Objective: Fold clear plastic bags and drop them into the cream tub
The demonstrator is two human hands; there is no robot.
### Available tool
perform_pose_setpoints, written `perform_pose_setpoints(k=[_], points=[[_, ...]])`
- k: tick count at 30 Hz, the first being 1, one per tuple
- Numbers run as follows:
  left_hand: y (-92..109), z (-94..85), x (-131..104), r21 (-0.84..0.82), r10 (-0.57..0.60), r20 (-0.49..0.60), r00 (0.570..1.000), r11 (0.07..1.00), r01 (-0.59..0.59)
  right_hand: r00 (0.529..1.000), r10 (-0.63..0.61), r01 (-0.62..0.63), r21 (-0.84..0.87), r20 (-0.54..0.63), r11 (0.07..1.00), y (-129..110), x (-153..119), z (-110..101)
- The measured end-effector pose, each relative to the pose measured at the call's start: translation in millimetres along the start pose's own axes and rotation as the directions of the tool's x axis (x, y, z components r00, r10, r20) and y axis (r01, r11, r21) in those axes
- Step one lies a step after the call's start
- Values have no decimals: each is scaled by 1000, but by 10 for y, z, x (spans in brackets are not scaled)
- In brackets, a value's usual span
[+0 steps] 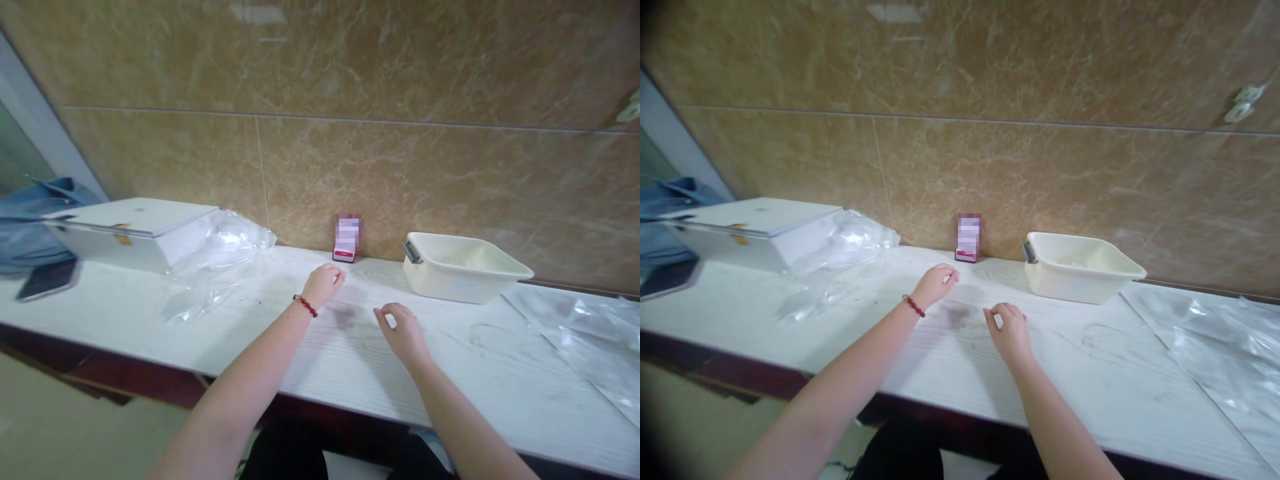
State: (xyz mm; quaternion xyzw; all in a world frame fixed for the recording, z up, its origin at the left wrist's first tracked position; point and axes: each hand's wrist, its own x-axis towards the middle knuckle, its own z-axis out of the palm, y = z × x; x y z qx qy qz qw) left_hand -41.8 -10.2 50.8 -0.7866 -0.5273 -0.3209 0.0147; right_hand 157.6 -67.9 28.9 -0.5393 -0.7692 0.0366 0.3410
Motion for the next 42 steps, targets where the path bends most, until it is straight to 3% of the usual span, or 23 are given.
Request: perform_pose_setpoints(k=[3, 5, 7, 11, 13, 16, 18, 24, 29, 32, 37, 41, 42], points=[[-289, -306, 4, 142, -164, -36, 986, 976, 167, 997, -76, 75, 59, 20, 995, 17, -39, 88], [-583, -542, -54, 321, -303, -2, 953, 902, 287, 997, -74, 73, 72, 18, 995, 58, -41, 85], [-926, -803, -170, 400, -397, -18, 918, 838, 370, 999, -46, 46, 66, 5, 997, 92, -35, 81], [-1575, -1312, -521, 529, -585, -115, 803, 648, 548, 999, -35, 35, 53, 10, 998, 117, -4, 135], [-1820, -1485, -699, 572, -639, -167, 751, 557, 602, 999, -40, 40, 57, 8, 998, 132, 17, 181], [-2078, -1597, -897, 636, -702, -186, 688, 448, 629, 999, -36, 37, 62, -12, 997, 171, 34, 234], [-2194, -1616, -961, 642, -728, -173, 664, 428, 636, 1000, -25, 26, 60, -13, 998, 195, 33, 246], [-2390, -1834, -872, 585, -730, -198, 654, 447, 676, 1000, 11, -11, 64, -2, 998, 196, 26, 237], [-2312, -2070, -759, 504, -674, -261, 691, 516, 693, 998, 54, -55, 79, 21, 995, 173, 29, 229], [-2070, -2015, -685, 478, -621, -245, 745, 591, 650, 997, 70, -72, 92, 29, 993, 167, 21, 208], [-1348, -1529, -544, 391, -499, -130, 857, 769, 506, 999, 51, -52, 110, 9, 993, 175, 8, 213], [-630, -1041, -590, 260, -374, 0, 927, 896, 361, 994, -75, 86, 159, -73, 983, 59, -22, 222], [-459, -945, -628, 143, -324, 49, 945, 939, 314, 988, -124, 137, 165, -88, 977, -9, -36, 206]])
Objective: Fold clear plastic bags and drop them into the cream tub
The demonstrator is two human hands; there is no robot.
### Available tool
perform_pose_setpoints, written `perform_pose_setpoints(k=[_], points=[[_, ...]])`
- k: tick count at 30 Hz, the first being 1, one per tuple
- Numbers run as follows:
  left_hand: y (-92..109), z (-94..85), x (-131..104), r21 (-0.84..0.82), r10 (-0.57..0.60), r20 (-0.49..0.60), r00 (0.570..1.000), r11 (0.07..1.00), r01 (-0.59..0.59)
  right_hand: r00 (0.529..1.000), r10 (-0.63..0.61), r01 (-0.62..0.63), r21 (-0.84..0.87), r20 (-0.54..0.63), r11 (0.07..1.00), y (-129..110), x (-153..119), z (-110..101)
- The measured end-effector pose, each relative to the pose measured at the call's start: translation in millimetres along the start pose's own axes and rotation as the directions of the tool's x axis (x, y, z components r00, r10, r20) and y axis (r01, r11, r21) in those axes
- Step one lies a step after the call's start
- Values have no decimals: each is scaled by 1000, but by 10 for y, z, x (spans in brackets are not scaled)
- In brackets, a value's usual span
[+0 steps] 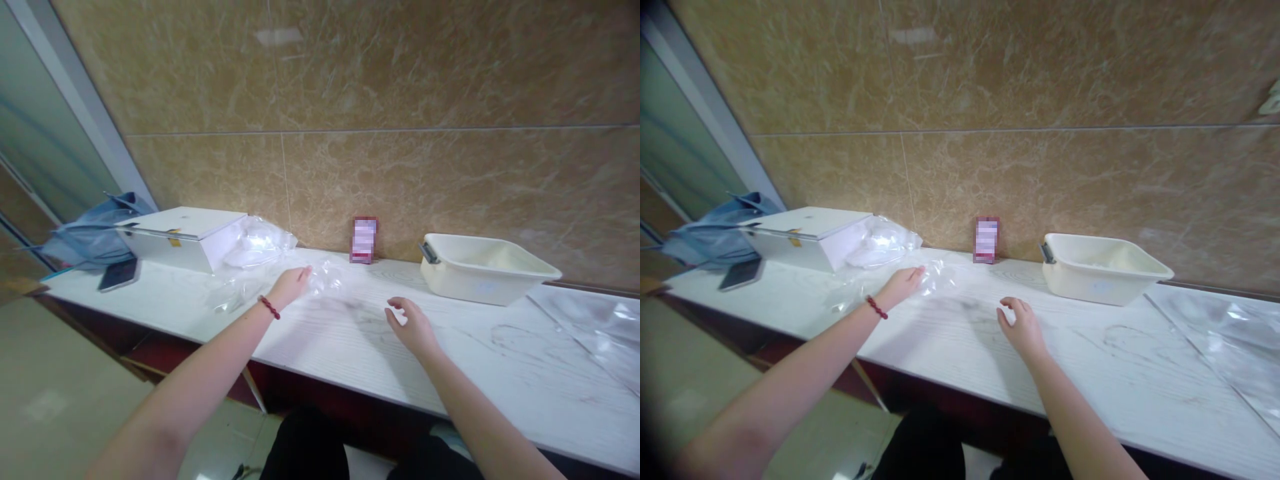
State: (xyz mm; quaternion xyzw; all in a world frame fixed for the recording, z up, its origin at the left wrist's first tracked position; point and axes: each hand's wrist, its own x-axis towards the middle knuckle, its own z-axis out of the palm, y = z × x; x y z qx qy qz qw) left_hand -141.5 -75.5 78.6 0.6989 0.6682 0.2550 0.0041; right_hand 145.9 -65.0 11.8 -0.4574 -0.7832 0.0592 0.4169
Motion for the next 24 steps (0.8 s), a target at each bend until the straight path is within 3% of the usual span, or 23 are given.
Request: perform_pose_setpoints(k=[5, 8, 11, 14, 17, 22, 24], points=[[563, 157, -406, -445, 193, 201, 960, 892, -86, 979, -203, 201, 44, 28, 978, -513, 10, -128], [692, 124, -561, -543, 229, 276, 933, 839, -46, 961, -270, 266, 72, 64, 961, -757, 33, -228], [697, 84, -669, -607, 275, 297, 915, 794, -42, 965, -256, 248, 111, 66, 963, -882, 36, -294], [648, 73, -758, -644, 285, 282, 916, 764, -39, 985, -128, 107, 179, 112, 978, -939, 3, -319], [609, 80, -824, -651, 216, 280, 935, 759, 19, 974, 59, -116, 259, 218, 959, -968, -50, -320], [587, 103, -858, -722, 154, 180, 971, 691, 25, 890, 336, -436, 362, 308, 824, -984, -100, -340], [577, 127, -853, -777, 136, 203, 970, 625, 75, 849, 408, -518, 380, 335, 766, -981, -101, -361]])
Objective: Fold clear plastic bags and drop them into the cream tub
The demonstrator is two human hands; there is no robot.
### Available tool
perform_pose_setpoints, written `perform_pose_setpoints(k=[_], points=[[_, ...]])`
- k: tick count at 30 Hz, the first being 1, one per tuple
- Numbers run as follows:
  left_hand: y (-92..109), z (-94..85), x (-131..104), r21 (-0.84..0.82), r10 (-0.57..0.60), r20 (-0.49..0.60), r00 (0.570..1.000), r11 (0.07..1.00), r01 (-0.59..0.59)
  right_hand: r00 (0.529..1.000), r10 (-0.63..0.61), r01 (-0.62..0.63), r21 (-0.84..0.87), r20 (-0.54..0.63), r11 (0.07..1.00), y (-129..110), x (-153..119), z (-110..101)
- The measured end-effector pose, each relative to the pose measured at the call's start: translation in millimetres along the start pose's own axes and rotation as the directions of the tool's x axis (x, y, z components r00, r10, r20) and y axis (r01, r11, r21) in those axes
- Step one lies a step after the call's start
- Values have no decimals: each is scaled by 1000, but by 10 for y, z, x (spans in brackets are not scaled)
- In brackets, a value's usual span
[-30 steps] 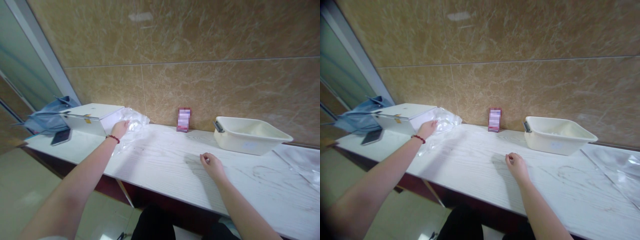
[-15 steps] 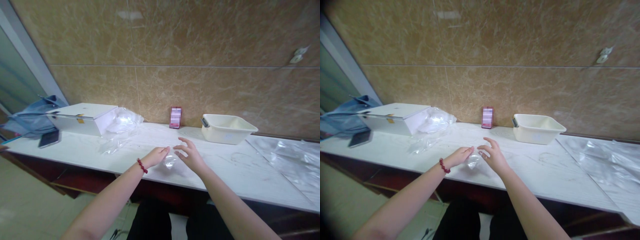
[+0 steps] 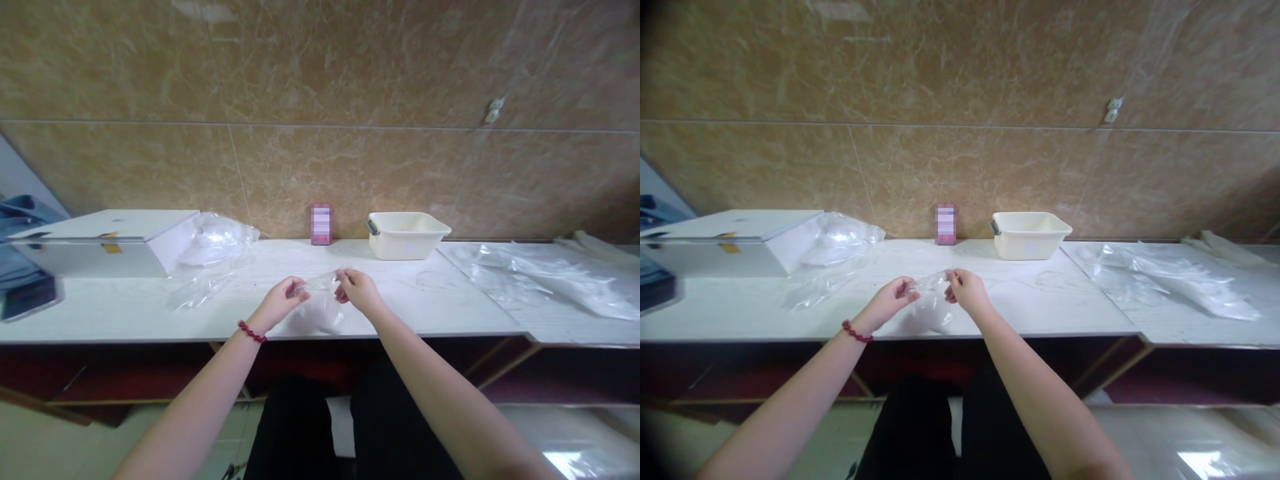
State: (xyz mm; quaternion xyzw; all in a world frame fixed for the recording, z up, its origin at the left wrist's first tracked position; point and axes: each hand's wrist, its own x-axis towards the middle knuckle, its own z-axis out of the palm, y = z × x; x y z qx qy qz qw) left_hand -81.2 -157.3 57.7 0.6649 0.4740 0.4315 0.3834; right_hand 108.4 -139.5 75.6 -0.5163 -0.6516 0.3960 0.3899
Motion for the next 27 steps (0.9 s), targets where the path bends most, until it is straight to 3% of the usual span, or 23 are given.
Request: perform_pose_setpoints(k=[4, 9, 13, 18, 20, 23, 27], points=[[-49, 9, 12, -86, -53, -9, 999, 995, 52, 993, 117, -117, 26, -3, 993, -3, -10, -62], [-68, -20, -8, -112, -107, -34, 994, 988, 102, 962, 241, -247, 38, 125, 968, -16, -58, -191], [-64, -65, -58, -117, -117, 29, 993, 986, 120, 965, 213, -222, 50, 151, 974, -60, -110, -300], [-24, -34, -153, -73, -48, 35, 998, 996, 51, 987, 156, -157, -37, -35, 987, -132, -157, -386], [2, 9, -192, -67, -41, 16, 999, 997, 42, 995, 96, -97, -23, -31, 995, -165, -196, -409], [49, 84, -257, -256, -117, -41, 992, 961, 103, 990, 47, -69, 166, 131, 984, -192, -295, -417], [113, 190, -366, -650, -326, 42, 945, 709, 273, 938, 148, -273, 402, 314, 874, -116, -481, -344]])
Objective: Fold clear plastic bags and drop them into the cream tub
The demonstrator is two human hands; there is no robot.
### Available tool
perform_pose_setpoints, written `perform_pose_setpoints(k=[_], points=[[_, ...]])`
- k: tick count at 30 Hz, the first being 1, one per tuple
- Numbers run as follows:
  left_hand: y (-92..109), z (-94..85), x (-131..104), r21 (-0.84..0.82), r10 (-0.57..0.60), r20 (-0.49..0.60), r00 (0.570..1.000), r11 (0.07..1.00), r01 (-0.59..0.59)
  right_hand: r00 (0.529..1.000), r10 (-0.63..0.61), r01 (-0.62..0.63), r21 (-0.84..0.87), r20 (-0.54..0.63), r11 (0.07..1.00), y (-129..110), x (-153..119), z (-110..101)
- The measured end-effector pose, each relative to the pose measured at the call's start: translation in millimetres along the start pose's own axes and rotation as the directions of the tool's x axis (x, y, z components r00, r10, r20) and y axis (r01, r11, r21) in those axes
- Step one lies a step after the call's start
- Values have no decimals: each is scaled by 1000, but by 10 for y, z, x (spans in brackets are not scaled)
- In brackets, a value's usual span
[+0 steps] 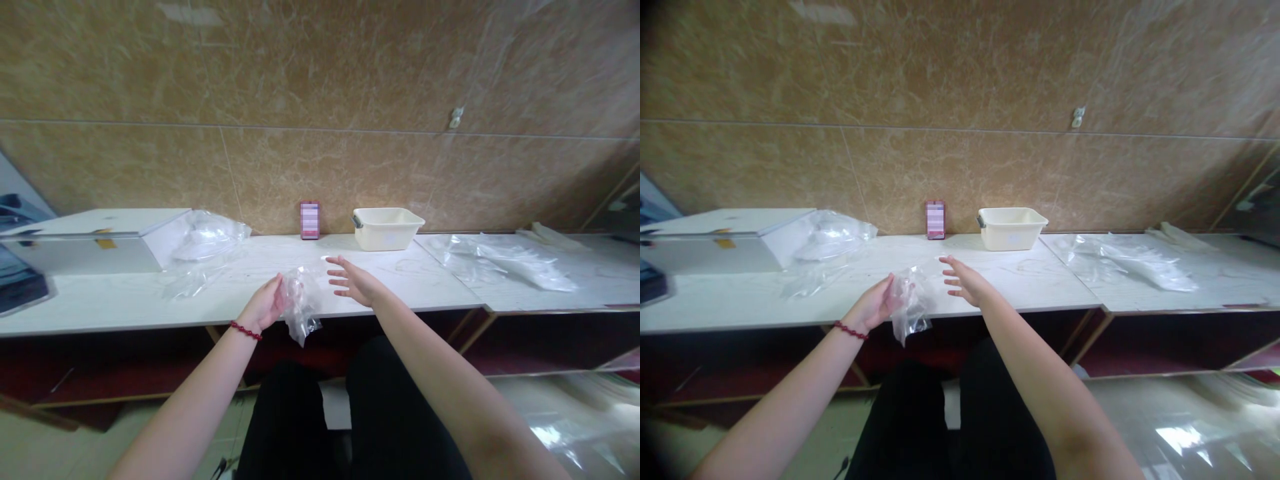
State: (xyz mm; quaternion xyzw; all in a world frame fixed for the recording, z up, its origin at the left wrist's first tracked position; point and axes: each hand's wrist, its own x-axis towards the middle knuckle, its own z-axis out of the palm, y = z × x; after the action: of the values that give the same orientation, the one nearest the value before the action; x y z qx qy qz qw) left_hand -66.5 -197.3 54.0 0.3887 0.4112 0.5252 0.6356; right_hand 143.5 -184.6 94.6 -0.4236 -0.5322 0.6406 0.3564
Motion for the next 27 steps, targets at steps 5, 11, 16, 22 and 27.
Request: perform_pose_setpoints(k=[5, 11, 16, 22, 27], points=[[-124, 99, -136, -300, 46, -1, 999, 953, -44, 940, 272, -308, 173, 207, 935, 324, -168, 149], [-355, 153, -268, -432, 181, -14, 983, 886, -169, 962, 231, -263, 275, 145, 925, 481, -188, 275], [-534, 29, -290, -131, 111, 142, 984, 987, -93, 945, -161, 112, -183, -285, 977, 203, -55, 46], [-242, 69, -219, 631, 408, -28, 912, 715, -300, 837, -535, 381, -822, 112, 424, -436, -167, -139], [275, 462, -312, 645, 601, 196, 775, 517, -563, 764, -444, 561, -822, 468, 99, -757, -393, 82]])
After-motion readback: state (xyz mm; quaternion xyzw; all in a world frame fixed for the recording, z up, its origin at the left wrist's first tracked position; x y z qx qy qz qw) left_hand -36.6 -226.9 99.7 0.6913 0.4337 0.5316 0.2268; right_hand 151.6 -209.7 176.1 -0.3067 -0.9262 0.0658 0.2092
